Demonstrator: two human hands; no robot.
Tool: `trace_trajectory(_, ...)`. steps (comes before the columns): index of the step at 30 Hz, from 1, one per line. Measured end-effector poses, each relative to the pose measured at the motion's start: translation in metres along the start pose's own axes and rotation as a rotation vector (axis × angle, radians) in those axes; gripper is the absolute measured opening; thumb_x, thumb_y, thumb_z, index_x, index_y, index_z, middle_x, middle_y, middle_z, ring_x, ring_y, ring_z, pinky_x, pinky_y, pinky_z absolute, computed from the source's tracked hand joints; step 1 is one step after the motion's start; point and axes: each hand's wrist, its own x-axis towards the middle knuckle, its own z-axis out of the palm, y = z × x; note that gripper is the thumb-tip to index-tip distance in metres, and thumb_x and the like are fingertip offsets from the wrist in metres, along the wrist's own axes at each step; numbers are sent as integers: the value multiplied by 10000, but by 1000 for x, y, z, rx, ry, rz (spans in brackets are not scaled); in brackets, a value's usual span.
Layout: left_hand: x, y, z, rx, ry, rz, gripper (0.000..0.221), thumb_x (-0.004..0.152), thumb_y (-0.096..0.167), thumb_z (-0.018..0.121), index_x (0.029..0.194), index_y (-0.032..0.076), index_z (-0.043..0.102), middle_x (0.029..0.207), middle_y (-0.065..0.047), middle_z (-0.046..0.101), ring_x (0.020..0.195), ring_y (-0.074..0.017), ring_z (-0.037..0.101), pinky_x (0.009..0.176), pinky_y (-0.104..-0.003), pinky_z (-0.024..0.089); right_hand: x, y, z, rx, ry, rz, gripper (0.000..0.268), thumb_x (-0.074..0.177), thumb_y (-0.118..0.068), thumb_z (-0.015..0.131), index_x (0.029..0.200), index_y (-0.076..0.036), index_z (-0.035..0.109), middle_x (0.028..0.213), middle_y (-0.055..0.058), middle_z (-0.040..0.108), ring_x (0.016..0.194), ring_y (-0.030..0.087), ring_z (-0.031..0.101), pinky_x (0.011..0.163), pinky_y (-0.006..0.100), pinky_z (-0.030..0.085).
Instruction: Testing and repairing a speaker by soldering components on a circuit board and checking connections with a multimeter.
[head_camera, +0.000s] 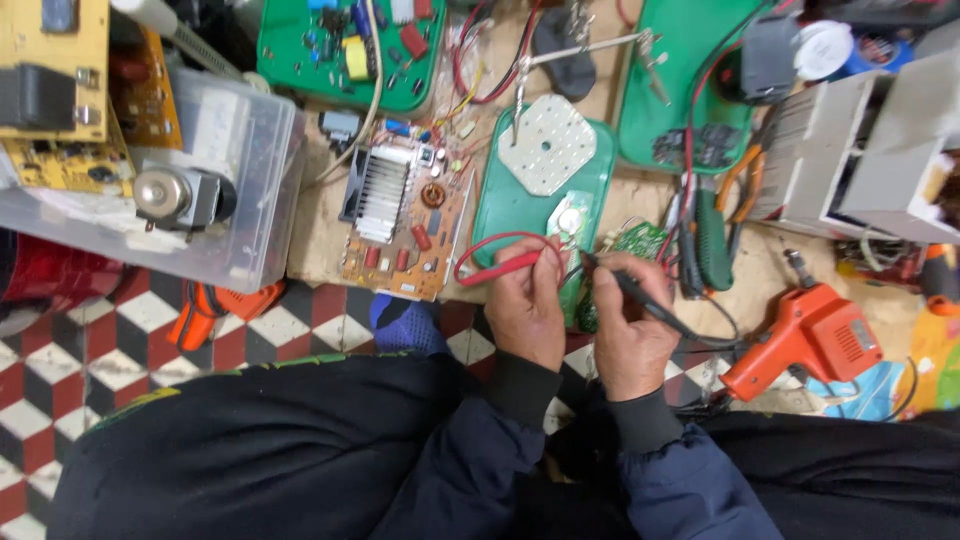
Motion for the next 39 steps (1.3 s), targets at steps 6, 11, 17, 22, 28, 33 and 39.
trace_trajectory(6,3,16,2,-17,-114,-83,220,1053,119,668,1121,-70,757,1001,-122,824,842,-164,792,748,-264,651,10,-29,-10,-157,21,26,155,944,-72,712,1078,-21,772,1100,82,784,990,221,713,938,322,572)
trace_trajectory(11,-1,10,-3,91,-119,-34,204,1038,28,635,1225,-47,667,1174,-226,873,1044,-239,902,918,-287,758,10,-44,-7,-134,40,78,137,911,-73,737,1038,-43,778,1087,50,821,972,210,780,900,314,606)
trace_trajectory(17,-3,6,-7,-7,-153,-6,167,1046,-7,616,1210,-38,613,1192,-231,848,1067,-254,883,941,-299,756,7,-46,-8,-39,26,85,196,914,-36,729,1103,-18,778,1104,83,802,971,214,758,903,312,607)
trace_trajectory(22,-5,9,-7,-55,-141,-83,154,1049,-12,615,1202,-32,614,1189,-219,860,1063,-241,880,930,-299,744,6,-50,-9,-24,35,58,184,914,-22,728,1092,-20,775,1085,74,795,947,202,746,883,308,607)
trace_trajectory(28,3,-38,6,-73,8,-127,112,1082,84,712,1171,29,672,1147,-196,834,943,-163,788,853,-263,699,0,8,-8,-254,48,-138,68,1010,-181,812,1016,-114,823,984,176,815,1049,408,778,1124,528,500)
trace_trajectory(33,-5,-10,-1,-154,14,-136,127,1118,40,604,1239,17,636,1155,-260,828,973,-227,825,875,-330,718,-3,-15,-8,-126,-3,-107,92,1019,-70,774,1100,-88,814,1053,175,819,1076,379,771,1036,501,554)
trace_trajectory(39,-1,-4,-14,-257,34,-175,165,1127,60,576,1274,8,629,1115,-276,816,948,-253,825,823,-375,738,-7,-9,-5,-3,-4,-59,92,1042,-29,779,1130,-52,792,1069,166,801,1068,273,763,1005,426,586)
